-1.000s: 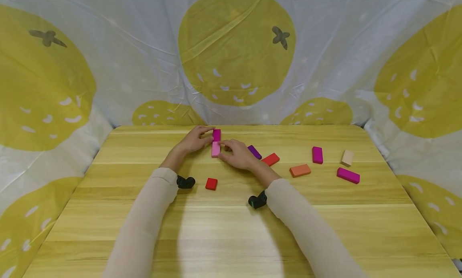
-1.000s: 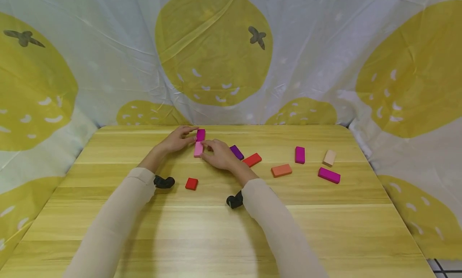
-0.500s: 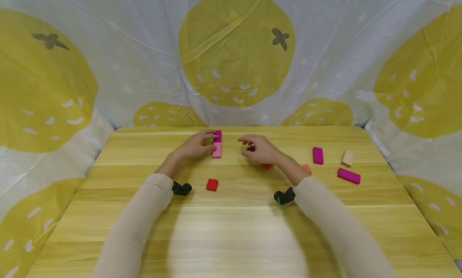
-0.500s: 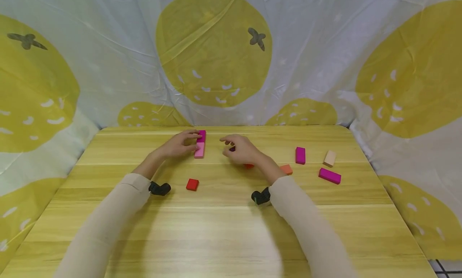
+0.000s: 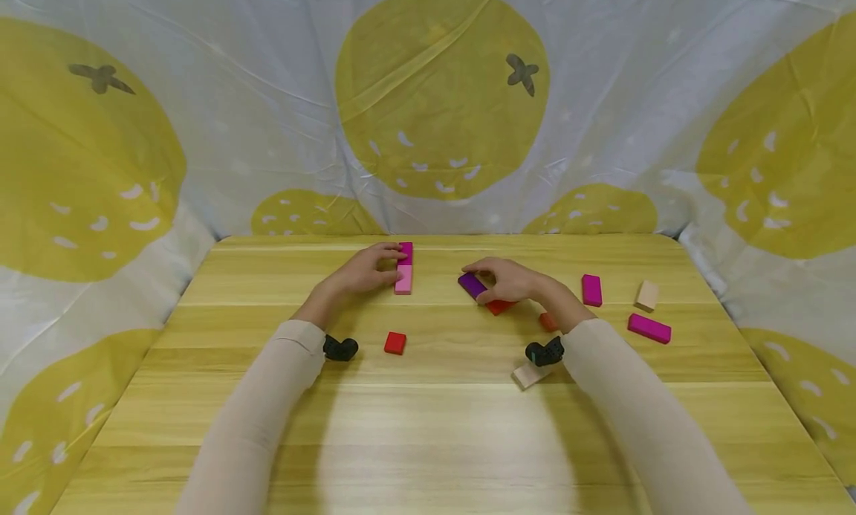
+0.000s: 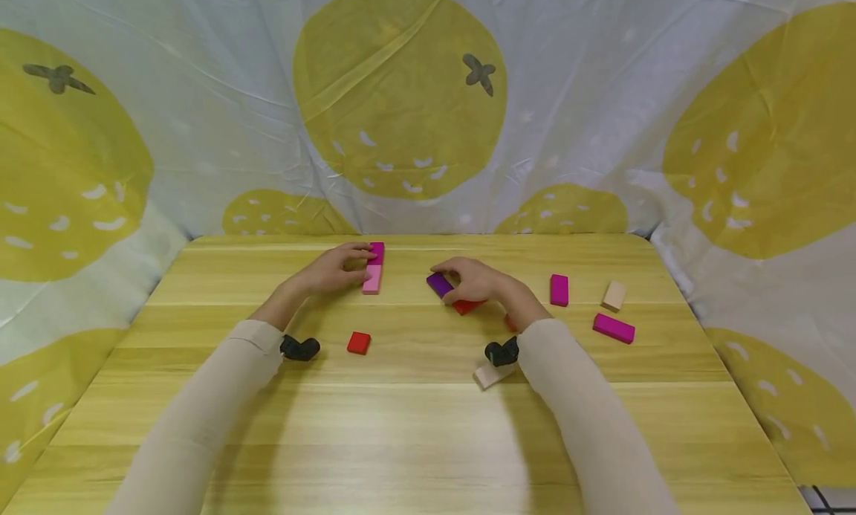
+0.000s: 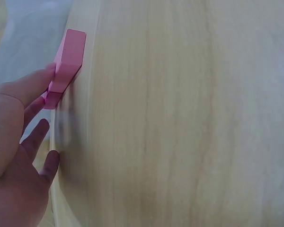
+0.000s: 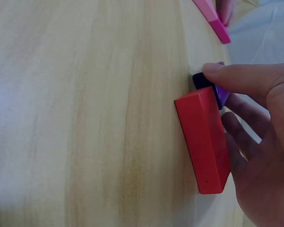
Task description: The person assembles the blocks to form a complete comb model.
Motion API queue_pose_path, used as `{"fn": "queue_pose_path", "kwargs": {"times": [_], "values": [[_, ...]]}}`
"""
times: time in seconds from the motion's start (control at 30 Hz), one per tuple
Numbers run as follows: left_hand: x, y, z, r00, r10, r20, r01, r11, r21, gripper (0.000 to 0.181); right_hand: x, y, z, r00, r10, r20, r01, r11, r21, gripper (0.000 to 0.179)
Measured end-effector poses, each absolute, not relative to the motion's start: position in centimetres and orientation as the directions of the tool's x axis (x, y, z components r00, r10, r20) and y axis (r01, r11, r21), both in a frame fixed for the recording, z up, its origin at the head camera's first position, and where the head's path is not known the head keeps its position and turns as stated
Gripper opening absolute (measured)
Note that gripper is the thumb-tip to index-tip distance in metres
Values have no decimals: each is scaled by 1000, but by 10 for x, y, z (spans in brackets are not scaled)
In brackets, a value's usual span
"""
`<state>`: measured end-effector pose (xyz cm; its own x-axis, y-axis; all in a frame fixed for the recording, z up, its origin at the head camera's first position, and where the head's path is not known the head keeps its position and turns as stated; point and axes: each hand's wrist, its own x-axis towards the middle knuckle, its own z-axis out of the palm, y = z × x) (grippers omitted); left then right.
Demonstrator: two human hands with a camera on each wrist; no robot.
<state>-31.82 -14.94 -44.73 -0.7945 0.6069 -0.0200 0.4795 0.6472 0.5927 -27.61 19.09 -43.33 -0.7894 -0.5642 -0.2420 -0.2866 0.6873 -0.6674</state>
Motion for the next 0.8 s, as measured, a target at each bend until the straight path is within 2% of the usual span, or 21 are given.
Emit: {"fn": "queue_pose_path", "kwargs": {"times": [0.27, 0.57, 0.8], "values": [[-317, -148, -446, -795, 606, -19, 475, 642, 602, 50, -279, 188, -434, -810, -548, -208, -327, 718, -615, 64], [-317, -149, -444, -794, 608, -15, 475, 636, 608, 49, -278, 187, -434, -806, -567, -173, -362, 702, -613, 68], [-316, -149, -445, -783, 623, 6, 505, 630, 590, 49, -276, 169, -437, -809, -580, -91, -418, 678, -605, 65]]}}
